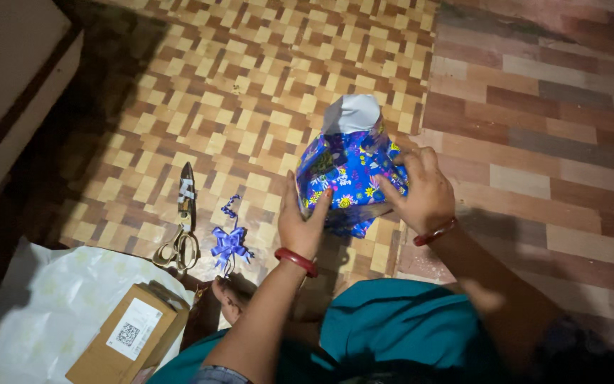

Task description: The person wraps a rectangular box with blue floral wrapping paper. They fold the paper around the box, crease the edges, and secure the folds with tape. The person smooths the paper and adjusts the corners to complete the wrapping.

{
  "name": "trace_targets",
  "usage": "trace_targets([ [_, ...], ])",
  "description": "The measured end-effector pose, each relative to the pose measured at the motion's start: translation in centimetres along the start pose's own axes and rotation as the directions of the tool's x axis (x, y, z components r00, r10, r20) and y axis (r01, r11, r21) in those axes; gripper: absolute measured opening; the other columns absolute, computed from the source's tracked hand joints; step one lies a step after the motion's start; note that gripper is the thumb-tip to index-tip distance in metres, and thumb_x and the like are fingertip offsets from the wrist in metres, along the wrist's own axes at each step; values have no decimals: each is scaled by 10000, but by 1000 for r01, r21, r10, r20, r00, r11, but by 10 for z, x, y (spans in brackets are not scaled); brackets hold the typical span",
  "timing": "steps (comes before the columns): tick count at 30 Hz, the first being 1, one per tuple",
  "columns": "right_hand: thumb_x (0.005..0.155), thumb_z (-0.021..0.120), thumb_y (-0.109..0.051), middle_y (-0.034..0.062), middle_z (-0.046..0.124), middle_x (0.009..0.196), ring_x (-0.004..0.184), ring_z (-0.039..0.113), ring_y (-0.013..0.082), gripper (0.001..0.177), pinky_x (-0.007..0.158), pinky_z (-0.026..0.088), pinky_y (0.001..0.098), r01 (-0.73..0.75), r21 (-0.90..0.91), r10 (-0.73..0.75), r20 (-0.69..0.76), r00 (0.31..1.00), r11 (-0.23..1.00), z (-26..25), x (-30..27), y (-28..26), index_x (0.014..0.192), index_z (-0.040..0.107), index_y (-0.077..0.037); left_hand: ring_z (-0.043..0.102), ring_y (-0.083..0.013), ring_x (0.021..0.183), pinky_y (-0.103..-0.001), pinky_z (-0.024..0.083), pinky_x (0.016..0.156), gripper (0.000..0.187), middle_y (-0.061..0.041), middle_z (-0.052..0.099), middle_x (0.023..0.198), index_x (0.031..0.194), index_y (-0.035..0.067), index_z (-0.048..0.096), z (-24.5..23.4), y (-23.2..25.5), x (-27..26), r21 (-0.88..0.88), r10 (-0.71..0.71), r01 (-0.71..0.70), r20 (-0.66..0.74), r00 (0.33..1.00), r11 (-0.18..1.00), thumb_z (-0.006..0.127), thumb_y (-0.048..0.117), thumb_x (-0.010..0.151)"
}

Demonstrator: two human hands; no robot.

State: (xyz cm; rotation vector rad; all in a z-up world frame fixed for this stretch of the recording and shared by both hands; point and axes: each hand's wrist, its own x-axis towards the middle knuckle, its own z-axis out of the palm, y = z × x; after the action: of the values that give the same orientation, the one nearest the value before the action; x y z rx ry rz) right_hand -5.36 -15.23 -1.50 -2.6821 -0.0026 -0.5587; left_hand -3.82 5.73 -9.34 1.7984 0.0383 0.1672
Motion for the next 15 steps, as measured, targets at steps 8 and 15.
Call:
trace_targets([
  [8,901,771,-408,162,583,1150,945,672,382,434,791,551,497,27,-27,-27,-4,1000,999,4,-1,3,1124,647,-57,482,-379,1437,-394,407,1152,788,-275,474,1541,1580,3,320,5,6,-2,-5,19,-18,21,1000,1000,681,315,953],
  [15,917,757,-411,180,579,1168,928,672,393,447,786,550,505,25,-28,-25,7,1000,999,5,-1,5,1143,646,-42,328,-424,1534,-444,292,1242,695,-263,365,1635,1588,-10,302,4,4,-2,101,215,-216,23,976,971,621,248,1026],
])
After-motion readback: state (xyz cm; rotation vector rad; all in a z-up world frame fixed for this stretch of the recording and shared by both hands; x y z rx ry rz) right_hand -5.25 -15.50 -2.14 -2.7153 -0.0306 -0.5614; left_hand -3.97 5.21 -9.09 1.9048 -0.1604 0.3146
